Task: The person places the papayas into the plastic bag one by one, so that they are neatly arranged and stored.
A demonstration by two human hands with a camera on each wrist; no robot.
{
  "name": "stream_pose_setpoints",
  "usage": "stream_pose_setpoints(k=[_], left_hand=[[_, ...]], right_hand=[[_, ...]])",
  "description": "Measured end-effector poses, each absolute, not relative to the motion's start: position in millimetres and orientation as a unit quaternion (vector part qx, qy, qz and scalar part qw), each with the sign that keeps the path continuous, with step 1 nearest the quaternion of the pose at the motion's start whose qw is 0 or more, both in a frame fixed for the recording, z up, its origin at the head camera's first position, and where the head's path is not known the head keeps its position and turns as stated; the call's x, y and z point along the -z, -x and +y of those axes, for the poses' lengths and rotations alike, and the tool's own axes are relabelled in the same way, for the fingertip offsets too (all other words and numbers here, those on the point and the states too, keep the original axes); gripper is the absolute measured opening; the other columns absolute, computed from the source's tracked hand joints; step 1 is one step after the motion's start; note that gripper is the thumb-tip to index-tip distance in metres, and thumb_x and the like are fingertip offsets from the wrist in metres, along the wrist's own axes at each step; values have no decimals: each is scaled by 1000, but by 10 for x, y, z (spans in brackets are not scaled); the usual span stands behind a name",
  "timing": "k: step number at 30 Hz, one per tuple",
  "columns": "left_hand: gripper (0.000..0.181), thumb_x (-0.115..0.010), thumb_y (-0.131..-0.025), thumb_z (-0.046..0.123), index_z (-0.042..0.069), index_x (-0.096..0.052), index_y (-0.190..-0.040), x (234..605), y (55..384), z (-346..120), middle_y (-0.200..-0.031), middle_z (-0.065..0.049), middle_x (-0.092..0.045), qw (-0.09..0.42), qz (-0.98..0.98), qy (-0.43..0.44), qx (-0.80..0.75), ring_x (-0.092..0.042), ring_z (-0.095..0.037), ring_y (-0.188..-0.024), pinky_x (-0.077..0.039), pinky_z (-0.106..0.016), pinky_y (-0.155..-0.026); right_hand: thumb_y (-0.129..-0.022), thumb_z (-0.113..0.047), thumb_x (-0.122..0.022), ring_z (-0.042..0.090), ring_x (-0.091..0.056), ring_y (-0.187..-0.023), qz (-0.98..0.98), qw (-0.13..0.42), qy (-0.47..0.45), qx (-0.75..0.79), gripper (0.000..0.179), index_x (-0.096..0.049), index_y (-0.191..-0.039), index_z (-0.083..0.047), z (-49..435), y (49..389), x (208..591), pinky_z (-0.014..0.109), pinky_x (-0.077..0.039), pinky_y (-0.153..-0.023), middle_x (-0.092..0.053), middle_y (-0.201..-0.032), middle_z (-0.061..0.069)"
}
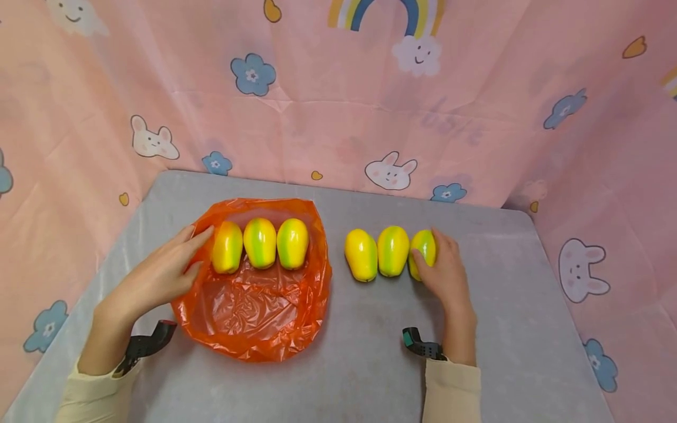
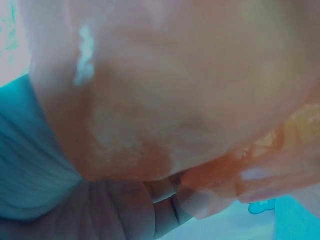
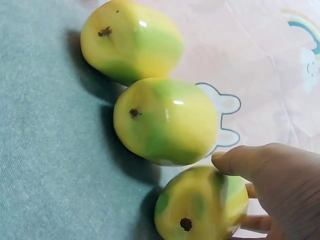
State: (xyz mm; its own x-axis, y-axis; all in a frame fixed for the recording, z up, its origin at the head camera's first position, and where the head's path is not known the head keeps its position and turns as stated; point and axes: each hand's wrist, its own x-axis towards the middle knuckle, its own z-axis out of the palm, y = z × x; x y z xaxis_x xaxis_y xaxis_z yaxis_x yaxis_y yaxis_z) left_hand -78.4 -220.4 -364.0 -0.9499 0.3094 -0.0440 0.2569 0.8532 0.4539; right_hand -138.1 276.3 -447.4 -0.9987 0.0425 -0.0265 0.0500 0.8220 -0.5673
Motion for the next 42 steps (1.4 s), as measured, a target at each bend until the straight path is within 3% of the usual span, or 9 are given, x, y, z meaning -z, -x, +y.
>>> stream_pose_setpoints(k=[11,20,25,36,42], left_hand=[[71,-58,-93,-7,-6,-36,-161,3651,799,-2194,-164,-28,-40,55,960,-152,-230,-50,-46,-145,-47,-63,-115],[72,-58,-93,-7,-6,-36,-161,3638,800,-2216,-167,-28,-36,56,958,-147,-238,-45,-48,-149,-44,-64,-117],[72,-57,-93,-8,-5,-36,-161,3630,793,-2220,-166,-27,-38,51,959,-150,-237,-47,-46,-148,-45,-64,-117],[69,-55,-93,-8,-5,-38,-160,3619,786,-2204,-168,-32,-34,65,961,-132,-234,-32,-52,-156,-36,-68,-121],[71,-57,-93,-8,-4,-38,-161,3622,779,-2201,-167,-29,-36,58,959,-139,-240,-40,-49,-153,-42,-66,-118]], right_hand=[[-105,-41,-59,57,-42,-140,952,27,-36,302,85,-23,-162,11,2823,1368,4451,74,-36,-117,-35,-159,42],[-105,-45,-59,56,-49,-132,951,41,-46,302,88,-21,-164,9,2840,1374,4401,72,-45,-111,-38,-157,43],[-104,-42,-61,54,-50,-130,950,27,-55,306,86,-24,-163,8,2826,1347,4355,70,-47,-109,-40,-157,41],[-103,-41,-63,56,-50,-131,947,-10,-63,314,84,-26,-164,3,2783,1267,4229,73,-47,-108,-41,-157,38],[-102,-40,-65,56,-49,-133,944,-26,-66,322,84,-25,-166,-3,2730,1217,4135,73,-49,-106,-41,-156,37]])
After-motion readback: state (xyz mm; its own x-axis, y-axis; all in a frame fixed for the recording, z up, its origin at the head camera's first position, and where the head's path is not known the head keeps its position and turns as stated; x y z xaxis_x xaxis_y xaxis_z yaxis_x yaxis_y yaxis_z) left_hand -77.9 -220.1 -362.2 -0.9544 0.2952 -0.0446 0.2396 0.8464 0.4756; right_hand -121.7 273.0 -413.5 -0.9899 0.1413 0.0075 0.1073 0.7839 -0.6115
